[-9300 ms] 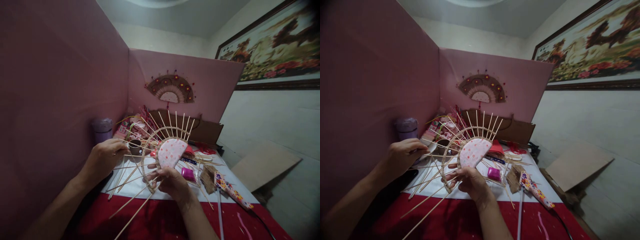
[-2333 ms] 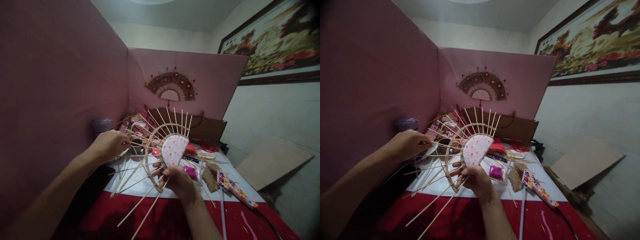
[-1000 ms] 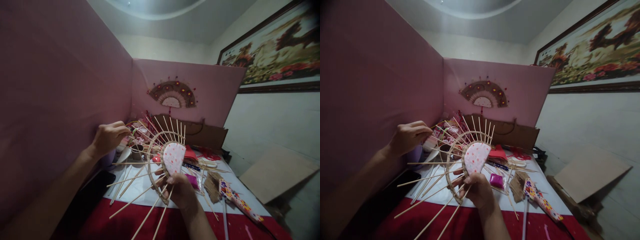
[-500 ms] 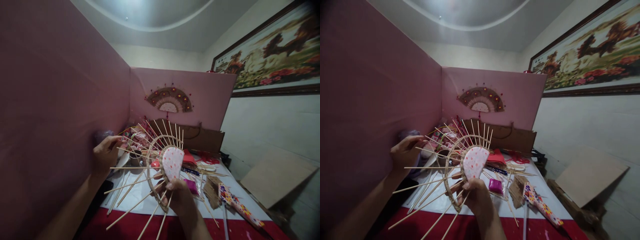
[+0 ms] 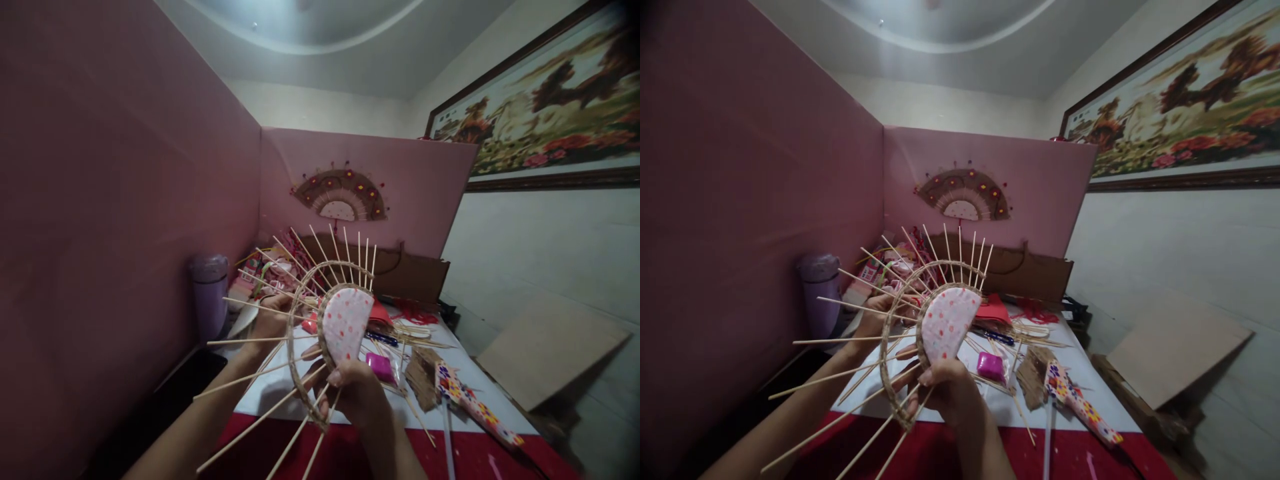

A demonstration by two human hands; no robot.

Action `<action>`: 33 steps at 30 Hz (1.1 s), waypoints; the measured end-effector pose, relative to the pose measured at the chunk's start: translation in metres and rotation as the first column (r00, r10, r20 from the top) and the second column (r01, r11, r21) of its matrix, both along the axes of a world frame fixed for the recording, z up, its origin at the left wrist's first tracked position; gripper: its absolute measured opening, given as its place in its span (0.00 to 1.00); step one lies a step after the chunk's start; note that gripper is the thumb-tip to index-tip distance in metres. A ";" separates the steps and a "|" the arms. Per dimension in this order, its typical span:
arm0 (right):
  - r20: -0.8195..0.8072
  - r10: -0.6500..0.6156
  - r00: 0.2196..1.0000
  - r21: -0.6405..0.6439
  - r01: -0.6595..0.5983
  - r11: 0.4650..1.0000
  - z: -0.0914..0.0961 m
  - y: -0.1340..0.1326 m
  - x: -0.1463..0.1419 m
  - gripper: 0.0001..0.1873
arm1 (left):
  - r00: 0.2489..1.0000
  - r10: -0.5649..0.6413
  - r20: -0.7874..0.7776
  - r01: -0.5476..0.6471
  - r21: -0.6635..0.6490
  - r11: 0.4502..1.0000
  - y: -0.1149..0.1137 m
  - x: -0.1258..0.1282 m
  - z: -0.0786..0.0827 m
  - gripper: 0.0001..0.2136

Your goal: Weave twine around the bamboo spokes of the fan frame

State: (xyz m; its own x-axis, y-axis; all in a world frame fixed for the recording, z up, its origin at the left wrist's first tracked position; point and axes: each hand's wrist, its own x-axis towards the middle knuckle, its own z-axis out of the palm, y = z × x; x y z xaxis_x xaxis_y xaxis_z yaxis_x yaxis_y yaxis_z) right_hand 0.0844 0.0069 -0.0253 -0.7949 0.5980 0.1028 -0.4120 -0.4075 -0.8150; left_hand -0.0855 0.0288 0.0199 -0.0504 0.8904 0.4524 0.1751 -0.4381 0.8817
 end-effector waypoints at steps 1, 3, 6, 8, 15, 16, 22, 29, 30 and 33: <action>0.008 -0.019 1.000 0.004 0.019 1.000 0.001 -0.001 -0.001 0.25 | 0.999 -0.017 0.038 0.017 -0.012 1.000 0.000 0.003 0.000 0.11; 0.028 -0.055 0.998 0.007 0.055 0.998 0.004 -0.004 -0.002 0.23 | 0.992 -0.041 0.121 0.045 -0.028 0.999 -0.003 0.010 -0.002 0.11; 0.067 -0.099 0.993 0.008 0.099 0.995 0.009 -0.007 -0.005 0.17 | 0.975 -0.096 0.202 0.113 -0.071 0.991 -0.009 0.019 -0.007 0.10; 0.086 -0.166 0.982 0.017 0.165 0.986 0.011 -0.007 -0.006 0.11 | 0.959 -0.126 0.252 0.162 -0.128 0.978 -0.012 0.025 -0.015 0.11; 0.033 -0.403 0.914 -0.056 0.405 0.913 0.004 0.000 -0.012 0.06 | 0.896 -0.122 0.426 0.199 -0.141 0.970 -0.013 0.031 -0.042 0.11; 0.007 -0.448 0.894 -0.073 0.448 0.891 0.003 0.001 -0.013 0.06 | 0.901 -0.112 0.420 0.182 -0.130 0.975 -0.013 0.030 -0.044 0.11; -0.087 -0.537 0.839 -0.024 0.537 0.843 0.001 0.005 -0.017 0.07 | 0.868 -0.140 0.476 0.243 -0.163 0.956 -0.016 0.029 -0.054 0.10; -0.132 -0.464 0.876 0.008 0.469 0.883 0.003 0.006 -0.016 0.07 | 0.822 -0.259 0.507 0.353 -0.097 0.931 -0.021 0.031 -0.049 0.11; -0.140 -0.457 0.879 0.002 0.461 0.887 0.003 0.006 -0.015 0.08 | 0.829 -0.237 0.507 0.322 -0.086 0.943 -0.021 0.028 -0.047 0.11; -0.162 -0.393 0.905 -0.008 0.397 0.918 0.004 0.005 -0.015 0.12 | 0.811 -0.178 0.557 0.250 -0.054 0.967 -0.021 0.016 -0.038 0.13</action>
